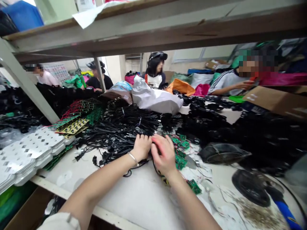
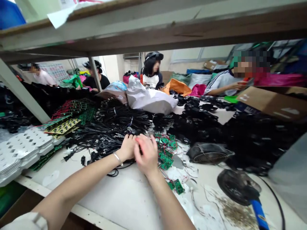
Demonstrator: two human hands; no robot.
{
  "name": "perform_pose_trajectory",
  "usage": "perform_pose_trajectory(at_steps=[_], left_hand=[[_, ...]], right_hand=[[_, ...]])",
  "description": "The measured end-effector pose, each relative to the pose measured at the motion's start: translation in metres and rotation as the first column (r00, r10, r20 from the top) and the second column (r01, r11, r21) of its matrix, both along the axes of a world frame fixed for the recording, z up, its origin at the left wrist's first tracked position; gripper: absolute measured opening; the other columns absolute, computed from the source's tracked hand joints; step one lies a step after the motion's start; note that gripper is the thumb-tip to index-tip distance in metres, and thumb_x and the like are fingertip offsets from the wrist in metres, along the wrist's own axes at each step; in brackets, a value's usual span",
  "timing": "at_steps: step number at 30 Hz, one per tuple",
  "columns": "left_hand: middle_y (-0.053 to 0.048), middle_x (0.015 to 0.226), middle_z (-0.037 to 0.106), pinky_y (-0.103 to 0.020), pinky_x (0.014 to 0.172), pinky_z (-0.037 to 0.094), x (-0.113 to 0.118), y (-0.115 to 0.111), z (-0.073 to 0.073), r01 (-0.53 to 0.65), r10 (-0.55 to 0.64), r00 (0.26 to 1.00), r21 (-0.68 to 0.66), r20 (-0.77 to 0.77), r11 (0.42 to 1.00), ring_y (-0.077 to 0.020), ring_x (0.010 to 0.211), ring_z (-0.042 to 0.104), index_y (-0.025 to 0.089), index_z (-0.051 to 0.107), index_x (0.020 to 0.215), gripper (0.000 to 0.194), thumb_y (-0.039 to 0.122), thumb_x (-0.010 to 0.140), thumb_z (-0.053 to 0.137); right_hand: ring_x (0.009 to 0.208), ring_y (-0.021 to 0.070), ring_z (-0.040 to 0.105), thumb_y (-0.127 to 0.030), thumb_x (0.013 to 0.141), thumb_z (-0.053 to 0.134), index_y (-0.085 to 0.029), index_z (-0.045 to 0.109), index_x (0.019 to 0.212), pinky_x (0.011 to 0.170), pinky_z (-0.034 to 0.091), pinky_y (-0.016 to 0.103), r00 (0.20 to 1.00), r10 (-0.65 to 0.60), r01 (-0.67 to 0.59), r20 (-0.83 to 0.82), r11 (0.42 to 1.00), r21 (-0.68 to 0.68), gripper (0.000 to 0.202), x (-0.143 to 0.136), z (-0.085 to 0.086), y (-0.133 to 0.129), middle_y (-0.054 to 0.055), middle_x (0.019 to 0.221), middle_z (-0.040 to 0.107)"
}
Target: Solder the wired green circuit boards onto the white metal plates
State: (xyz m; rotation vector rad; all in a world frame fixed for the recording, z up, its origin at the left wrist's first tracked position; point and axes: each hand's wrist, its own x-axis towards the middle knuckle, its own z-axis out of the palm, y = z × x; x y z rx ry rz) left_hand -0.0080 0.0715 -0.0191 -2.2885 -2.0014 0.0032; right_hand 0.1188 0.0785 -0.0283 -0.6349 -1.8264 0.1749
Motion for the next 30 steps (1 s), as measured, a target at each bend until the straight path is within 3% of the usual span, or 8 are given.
perform_pose_trajectory(at_steps=[4, 5, 8, 12, 15, 19, 26, 30], left_hand=[[-0.007, 0.138, 0.053, -0.032, 0.106, 0.039, -0.062, -0.018, 0.03, 0.214, -0.214, 0.965, 0.016, 0.154, 0.977, -0.0229, 0.125, 0.049, 0.024, 0.053, 0.129, 0.055, 0.037, 0.077, 0.065], [-0.004, 0.138, 0.054, -0.03, 0.106, 0.039, -0.087, -0.023, 0.04, 0.181, -0.186, 0.968, 0.046, 0.17, 0.982, -0.0203, 0.125, 0.05, 0.025, 0.053, 0.129, 0.047, 0.031, 0.082, 0.057], [-0.008, 0.143, 0.05, -0.036, 0.109, 0.036, -0.165, -0.031, 0.065, -0.155, 0.156, 0.987, 0.019, -0.026, 0.988, -0.0221, 0.13, 0.047, 0.022, 0.043, 0.14, 0.058, 0.015, 0.082, 0.047], [-0.015, 0.152, 0.038, -0.042, 0.108, 0.035, -0.228, -0.015, 0.067, -0.179, 0.162, 0.979, -0.144, -0.127, 0.973, -0.0309, 0.135, 0.04, 0.022, 0.039, 0.143, 0.092, 0.018, 0.058, 0.074], [-0.018, 0.155, 0.03, -0.045, 0.11, 0.031, -0.235, 0.007, 0.055, -0.181, 0.142, 0.973, -0.222, -0.18, 0.958, -0.0348, 0.139, 0.034, 0.023, 0.035, 0.144, 0.112, 0.025, 0.044, 0.084], [-0.023, 0.148, 0.039, -0.049, 0.106, 0.034, -0.229, 0.026, 0.044, -0.2, 0.134, 0.963, -0.286, -0.232, 0.937, -0.041, 0.133, 0.038, 0.021, 0.039, 0.142, 0.121, 0.031, 0.033, 0.089], [-0.025, 0.144, 0.043, -0.051, 0.11, 0.026, -0.225, 0.028, 0.045, -0.19, 0.094, 0.956, -0.343, -0.277, 0.92, -0.0412, 0.136, 0.035, 0.014, 0.045, 0.136, 0.117, 0.035, 0.03, 0.09], [-0.021, 0.128, 0.059, -0.04, 0.102, 0.038, -0.222, 0.021, 0.049, -0.143, 0.044, 0.958, -0.342, -0.282, 0.929, -0.0342, 0.119, 0.053, 0.012, 0.055, 0.123, 0.089, 0.033, 0.043, 0.086]], right_hand=[[0.11, 0.0268, 0.061, -0.039, 0.096, 0.039, -0.017, 0.062, 0.115, 0.1, 0.044, 0.049, 0.976, -0.021, 0.072, 0.218, 0.97, -0.231, 0.037, -0.047, -0.003, 0.021, 0.014, 0.117, 0.066], [0.112, 0.0274, 0.06, -0.04, 0.097, 0.037, -0.017, 0.061, 0.118, 0.1, 0.043, 0.05, 0.954, -0.002, 0.087, 0.299, 0.959, -0.271, 0.039, -0.054, -0.005, 0.026, 0.014, 0.12, 0.066], [0.114, 0.0283, 0.059, -0.042, 0.098, 0.04, -0.019, 0.062, 0.119, 0.102, 0.038, 0.053, 0.853, 0.062, 0.084, 0.519, 0.964, -0.254, 0.038, -0.062, -0.011, 0.03, 0.011, 0.122, 0.066], [0.11, 0.0267, 0.06, -0.043, 0.093, 0.052, -0.02, 0.067, 0.111, 0.095, 0.043, 0.044, 0.834, 0.039, 0.006, 0.55, 0.997, -0.08, 0.033, -0.054, -0.025, 0.015, 0.011, 0.118, 0.068], [0.104, 0.0251, 0.062, -0.041, 0.091, 0.055, -0.02, 0.068, 0.107, 0.09, 0.045, 0.041, 0.866, 0.046, -0.064, 0.498, 0.998, 0.02, 0.029, -0.043, -0.034, 0.005, 0.01, 0.115, 0.069], [0.096, 0.0242, 0.063, -0.042, 0.09, 0.054, -0.02, 0.067, 0.103, 0.084, 0.046, 0.04, 0.896, 0.062, -0.111, 0.439, 0.99, 0.085, 0.029, -0.034, -0.038, -0.001, 0.01, 0.113, 0.069], [0.098, 0.0247, 0.062, -0.038, 0.089, 0.056, -0.017, 0.064, 0.102, 0.085, 0.046, 0.04, 0.916, 0.063, -0.105, 0.396, 0.991, 0.086, 0.026, -0.035, -0.041, -0.005, 0.011, 0.11, 0.068], [0.097, 0.0257, 0.061, -0.037, 0.089, 0.056, -0.016, 0.063, 0.102, 0.084, 0.046, 0.041, 0.917, 0.05, -0.099, 0.395, 0.99, 0.103, 0.026, -0.036, -0.042, -0.007, 0.013, 0.11, 0.067]])
